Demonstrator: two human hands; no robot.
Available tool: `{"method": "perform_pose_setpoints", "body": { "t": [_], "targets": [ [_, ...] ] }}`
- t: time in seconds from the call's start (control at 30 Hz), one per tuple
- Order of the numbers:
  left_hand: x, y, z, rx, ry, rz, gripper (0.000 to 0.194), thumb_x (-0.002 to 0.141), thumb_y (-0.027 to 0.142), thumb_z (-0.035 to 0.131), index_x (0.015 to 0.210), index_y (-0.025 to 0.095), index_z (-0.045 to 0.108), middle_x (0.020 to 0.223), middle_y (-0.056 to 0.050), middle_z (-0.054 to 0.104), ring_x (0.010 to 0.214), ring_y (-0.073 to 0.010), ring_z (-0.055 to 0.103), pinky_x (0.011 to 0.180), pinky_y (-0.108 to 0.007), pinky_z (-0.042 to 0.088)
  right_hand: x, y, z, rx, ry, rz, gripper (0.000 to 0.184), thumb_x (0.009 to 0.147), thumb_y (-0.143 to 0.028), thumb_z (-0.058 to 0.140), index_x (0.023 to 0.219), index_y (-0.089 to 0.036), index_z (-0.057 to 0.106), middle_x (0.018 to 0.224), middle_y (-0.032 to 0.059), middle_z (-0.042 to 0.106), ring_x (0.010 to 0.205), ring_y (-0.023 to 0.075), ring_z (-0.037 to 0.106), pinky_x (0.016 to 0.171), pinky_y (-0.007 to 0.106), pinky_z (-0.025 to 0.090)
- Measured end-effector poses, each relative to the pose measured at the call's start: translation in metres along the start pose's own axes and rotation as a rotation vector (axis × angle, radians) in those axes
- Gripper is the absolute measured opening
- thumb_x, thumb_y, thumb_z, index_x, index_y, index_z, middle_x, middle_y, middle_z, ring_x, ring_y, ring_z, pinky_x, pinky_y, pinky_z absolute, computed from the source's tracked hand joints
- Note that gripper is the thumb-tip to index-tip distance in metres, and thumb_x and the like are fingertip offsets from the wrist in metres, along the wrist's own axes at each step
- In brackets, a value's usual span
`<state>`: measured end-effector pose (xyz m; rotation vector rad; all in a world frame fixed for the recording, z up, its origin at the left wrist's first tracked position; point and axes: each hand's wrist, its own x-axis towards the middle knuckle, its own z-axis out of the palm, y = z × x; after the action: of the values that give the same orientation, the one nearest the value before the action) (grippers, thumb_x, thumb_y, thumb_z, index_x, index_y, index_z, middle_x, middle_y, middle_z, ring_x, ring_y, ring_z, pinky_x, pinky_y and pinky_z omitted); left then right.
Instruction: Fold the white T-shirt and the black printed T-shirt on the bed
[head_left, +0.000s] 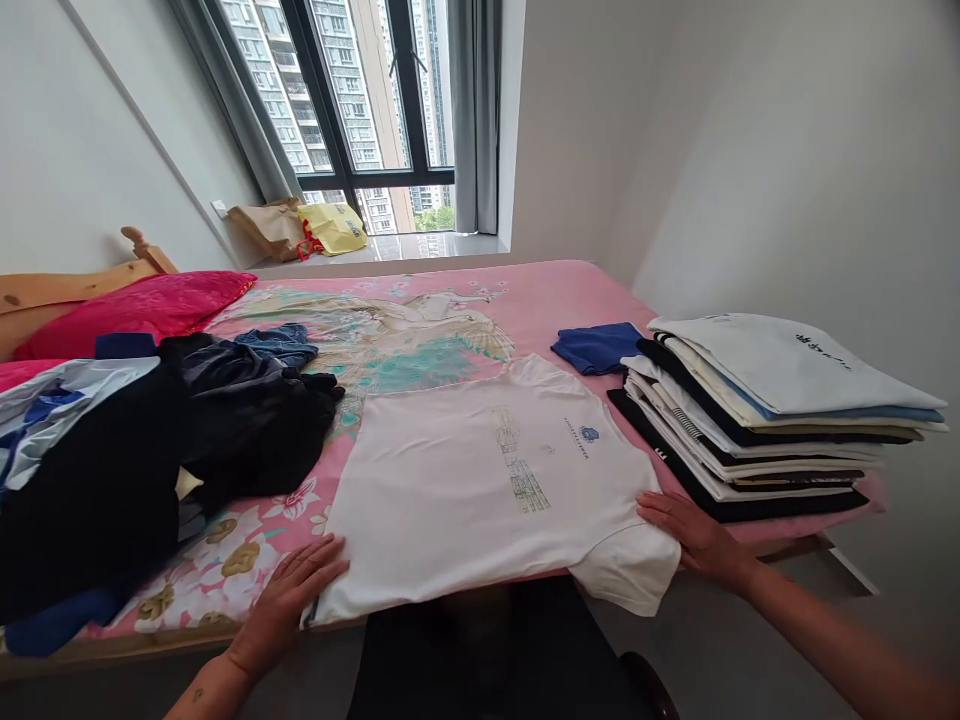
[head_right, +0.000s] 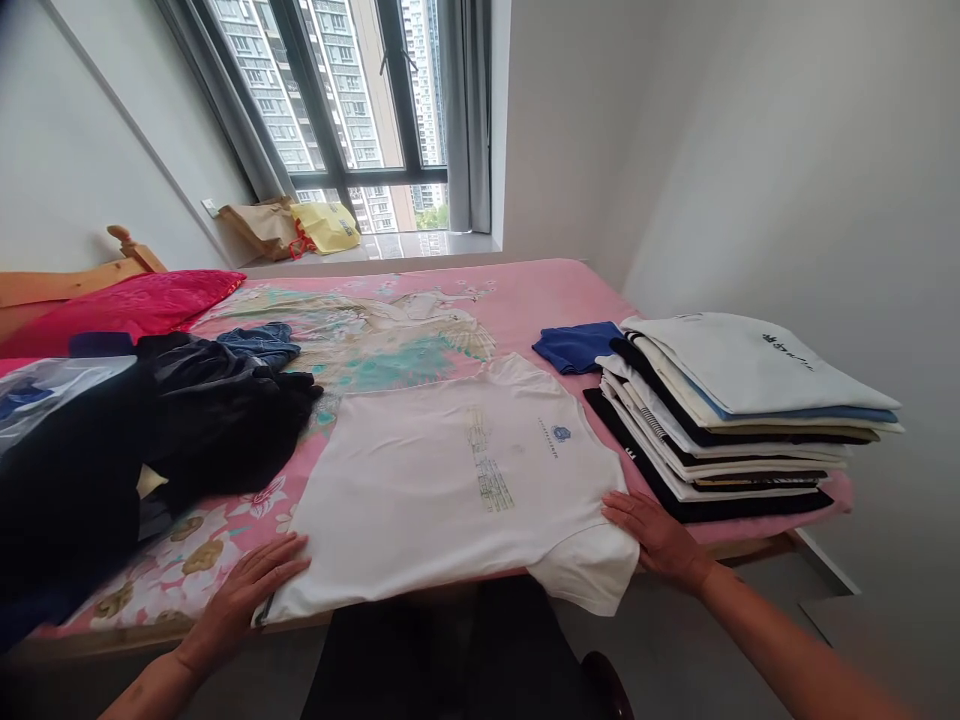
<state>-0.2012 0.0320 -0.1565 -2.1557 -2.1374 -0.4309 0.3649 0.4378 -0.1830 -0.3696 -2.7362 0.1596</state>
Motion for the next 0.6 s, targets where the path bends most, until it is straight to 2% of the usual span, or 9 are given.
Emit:
{"method": "perform_pose_setpoints", "body": {
  "t": [0.07,0.13,0.2,0.27,0.37,0.6],
  "targets": [
    [0.016,0.001,0.000,-0.162,0.011,-0.144,0.031,0.074,0.033,0.057,0.102,0.026,0.067,0.116,-0.004,0.065,0.113,-0.0231,0.055,0.097,-0.033,0.041,0.013,0.005,-0.003,0.127,0.009,0.133,0.032,0.084,-0.029,0.047,0.112,-0.023,0.061,0.114,0.0077,0.063,0.112,0.0220,0.055,0.099,0.039,0.041],
    [0.037,0.003,-0.001,-0.294,0.022,-0.484,0.033,0.076,0.044,0.052,0.092,0.021,0.069,0.093,-0.004,0.071,0.092,-0.0229,0.063,0.082,-0.031,0.048,0.029,0.009,-0.004,0.247,0.036,0.392,0.029,0.086,-0.036,0.044,0.101,-0.022,0.064,0.099,0.0068,0.068,0.096,0.0215,0.061,0.086,0.034,0.048],
    [0.057,0.006,-0.004,-0.367,-0.025,-0.828,0.042,0.077,0.052,0.047,0.091,0.020,0.069,0.081,-0.001,0.071,0.079,-0.0219,0.064,0.068,-0.028,0.048,0.046,0.013,-0.003,0.339,0.063,0.663,0.035,0.087,-0.044,0.038,0.090,-0.021,0.064,0.085,0.0052,0.068,0.080,0.0202,0.062,0.073,0.030,0.049],
    [0.074,0.011,-0.007,-0.371,-0.093,-1.001,0.042,0.077,0.054,0.047,0.094,0.022,0.068,0.081,0.002,0.071,0.080,-0.0211,0.063,0.065,-0.026,0.044,0.061,0.015,0.000,0.382,0.064,0.829,0.041,0.087,-0.051,0.035,0.080,-0.020,0.062,0.075,0.0037,0.066,0.071,0.0193,0.059,0.066,0.028,0.046],
    [0.083,0.018,-0.010,-0.300,-0.116,-1.007,0.039,0.077,0.054,0.049,0.097,0.027,0.067,0.086,0.005,0.071,0.088,-0.0206,0.062,0.069,-0.025,0.041,0.075,0.016,0.005,0.348,0.065,0.907,0.045,0.084,-0.057,0.035,0.073,-0.021,0.060,0.067,0.0029,0.063,0.065,0.0191,0.056,0.062,0.027,0.042],
    [0.072,0.020,0.000,-0.132,-0.034,-0.954,0.039,0.078,0.054,0.046,0.089,0.024,0.067,0.079,0.001,0.070,0.078,-0.0199,0.061,0.065,-0.025,0.040,0.079,0.011,0.006,0.233,0.078,0.925,0.042,0.083,-0.054,0.036,0.078,-0.022,0.063,0.067,0.0037,0.064,0.065,0.0199,0.057,0.061,0.027,0.040]
  ]
}}
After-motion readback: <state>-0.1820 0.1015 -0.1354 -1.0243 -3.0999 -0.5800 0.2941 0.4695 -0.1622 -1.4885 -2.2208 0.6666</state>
